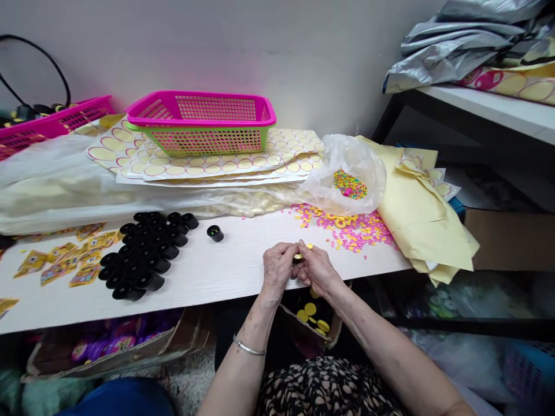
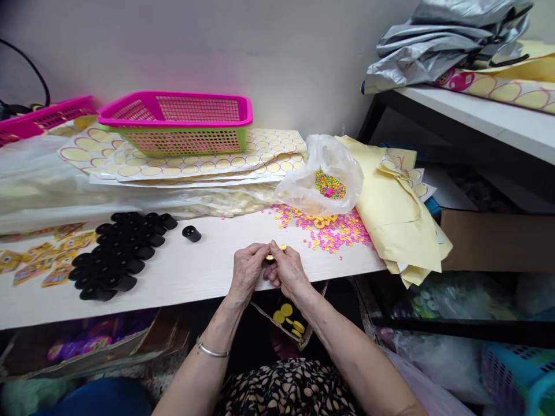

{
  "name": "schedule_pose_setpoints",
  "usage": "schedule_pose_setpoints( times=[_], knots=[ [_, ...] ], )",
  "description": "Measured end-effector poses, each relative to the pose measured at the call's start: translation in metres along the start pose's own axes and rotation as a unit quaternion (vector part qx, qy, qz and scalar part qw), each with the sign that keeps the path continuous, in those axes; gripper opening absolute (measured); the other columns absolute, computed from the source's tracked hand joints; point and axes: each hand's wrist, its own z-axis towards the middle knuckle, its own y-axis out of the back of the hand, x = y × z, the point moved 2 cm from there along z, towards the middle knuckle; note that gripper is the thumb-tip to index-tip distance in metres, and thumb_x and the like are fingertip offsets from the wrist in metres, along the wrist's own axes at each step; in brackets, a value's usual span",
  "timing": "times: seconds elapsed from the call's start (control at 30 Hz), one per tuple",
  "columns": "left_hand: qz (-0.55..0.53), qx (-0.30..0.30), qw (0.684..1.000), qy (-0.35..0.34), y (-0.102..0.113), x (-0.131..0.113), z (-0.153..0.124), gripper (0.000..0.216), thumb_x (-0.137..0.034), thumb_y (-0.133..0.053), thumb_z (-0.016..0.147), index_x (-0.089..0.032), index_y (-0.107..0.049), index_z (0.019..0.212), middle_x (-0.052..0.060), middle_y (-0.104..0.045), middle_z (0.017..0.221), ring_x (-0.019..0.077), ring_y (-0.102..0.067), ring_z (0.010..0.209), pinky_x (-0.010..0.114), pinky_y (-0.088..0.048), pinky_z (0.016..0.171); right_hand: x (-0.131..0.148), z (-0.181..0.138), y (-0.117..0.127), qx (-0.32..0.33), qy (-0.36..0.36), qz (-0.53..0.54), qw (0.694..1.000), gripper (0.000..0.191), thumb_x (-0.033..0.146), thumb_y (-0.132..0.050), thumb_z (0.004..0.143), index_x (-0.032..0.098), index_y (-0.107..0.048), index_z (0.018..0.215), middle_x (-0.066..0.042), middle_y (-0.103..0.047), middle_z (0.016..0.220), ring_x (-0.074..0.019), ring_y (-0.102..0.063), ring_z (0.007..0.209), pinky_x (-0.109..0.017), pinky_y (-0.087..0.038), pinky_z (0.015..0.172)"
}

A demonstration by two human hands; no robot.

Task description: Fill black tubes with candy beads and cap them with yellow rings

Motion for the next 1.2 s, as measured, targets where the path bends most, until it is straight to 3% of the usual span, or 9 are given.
schedule_pose_setpoints(
  times=[0.2, 0.37, 0.53, 0.67, 0.73, 0.83, 0.93, 1.03, 1.2],
  knots=[
    [-0.002, -0.012, 1.0, 0.028, -0.003, 0.005, 0.002, 0.034, -0.046, -0.058, 0.073, -0.014, -0.064, 0.061, 0.0, -0.056, 0.055, 0.0101, -0.047, 0.053, 0.021, -0.036, 0.049, 0.002, 0.003, -0.002, -0.019, -0.018, -0.014, 1.0, 0.045, 0.06, -0.053, 0.076, 0.017, -0.045, 0.088, 0.003, -0.054, 0.043, -0.0089, -0.045, 0.028, -0.015, -0.029, 0.026],
    [-0.011, -0.025, 0.998, 0.058, -0.007, 0.004, 0.005, 0.029, -0.039, -0.057, 0.074, -0.016, -0.056, 0.056, -0.004, -0.05, 0.052, 0.0088, -0.042, 0.051, 0.021, -0.034, 0.048, 0.007, 0.0, -0.006, -0.038, -0.022, 0.007, 0.999, 0.037, 0.053, -0.057, 0.075, 0.019, -0.045, 0.084, 0.005, -0.052, 0.041, -0.0097, -0.047, 0.028, -0.015, -0.031, 0.025],
    [0.035, -0.045, 0.997, 0.044, -0.009, -0.002, 0.01, 0.029, -0.036, -0.058, 0.073, -0.017, -0.053, 0.052, -0.004, -0.049, 0.05, 0.01, -0.044, 0.052, 0.022, -0.034, 0.05, 0.016, 0.003, -0.01, -0.066, -0.027, 0.013, 0.997, 0.033, 0.047, -0.061, 0.073, 0.02, -0.042, 0.078, 0.006, -0.048, 0.037, -0.0125, -0.048, 0.028, -0.017, -0.036, 0.026],
    [0.004, -0.022, 0.999, 0.038, -0.002, 0.005, 0.006, 0.028, -0.041, -0.053, 0.078, -0.017, -0.064, 0.068, -0.002, -0.057, 0.061, 0.0112, -0.051, 0.058, 0.022, -0.04, 0.055, 0.009, 0.005, -0.009, -0.05, -0.036, 0.025, 0.998, 0.036, 0.051, -0.06, 0.074, 0.02, -0.042, 0.081, 0.004, -0.053, 0.04, -0.0129, -0.051, 0.03, -0.018, -0.039, 0.028],
    [-0.022, 0.043, 0.999, 0.01, 0.003, 0.008, 0.004, 0.028, -0.041, -0.052, 0.081, -0.018, -0.067, 0.082, 0.001, -0.063, 0.075, 0.0124, -0.056, 0.068, 0.023, -0.044, 0.062, 0.005, 0.005, -0.007, -0.025, -0.038, 0.028, 0.999, 0.038, 0.054, -0.058, 0.076, 0.019, -0.044, 0.083, 0.002, -0.056, 0.044, -0.0126, -0.053, 0.032, -0.018, -0.041, 0.03],
    [-0.015, 0.157, 0.985, -0.068, 0.011, 0.009, -0.001, 0.028, -0.033, -0.064, 0.073, -0.018, -0.066, 0.097, 0.004, -0.063, 0.096, 0.0142, -0.058, 0.083, 0.024, -0.046, 0.072, 0.004, -0.003, -0.005, -0.005, -0.009, 0.017, 1.0, 0.04, 0.056, -0.056, 0.078, 0.017, -0.048, 0.084, 0.001, -0.057, 0.048, -0.0113, -0.054, 0.035, -0.019, -0.044, 0.032],
    [0.019, 0.132, 0.984, -0.119, 0.017, 0.006, -0.01, 0.026, -0.027, -0.071, 0.067, -0.018, -0.066, 0.091, 0.004, -0.06, 0.089, 0.0137, -0.056, 0.077, 0.024, -0.045, 0.068, 0.007, -0.02, 0.001, 0.041, 0.025, -0.016, 0.999, 0.041, 0.055, -0.056, 0.078, 0.015, -0.055, 0.086, 0.0, -0.058, 0.054, -0.0101, -0.055, 0.04, -0.018, -0.046, 0.036],
    [0.047, 0.091, 0.981, -0.163, 0.017, -0.002, -0.026, 0.022, -0.034, -0.071, 0.069, -0.019, -0.067, 0.086, 0.004, -0.061, 0.084, 0.0155, -0.053, 0.078, 0.027, -0.044, 0.07, 0.01, -0.04, 0.015, 0.105, 0.033, -0.023, 0.994, 0.045, 0.056, -0.055, 0.079, 0.013, -0.06, 0.092, -0.005, -0.064, 0.07, -0.0106, -0.059, 0.05, -0.019, -0.048, 0.04],
    [0.117, 0.109, 0.958, -0.239, 0.009, -0.018, -0.053, 0.025, -0.039, -0.073, 0.066, -0.021, -0.067, 0.081, 0.004, -0.062, 0.078, 0.0206, -0.049, 0.088, 0.033, -0.043, 0.08, 0.005, -0.06, 0.045, 0.158, 0.023, 0.08, 0.984, 0.047, 0.054, -0.065, 0.071, 0.015, -0.063, 0.098, -0.008, -0.064, 0.096, -0.0145, -0.063, 0.075, -0.027, -0.055, 0.06]
  ],
)
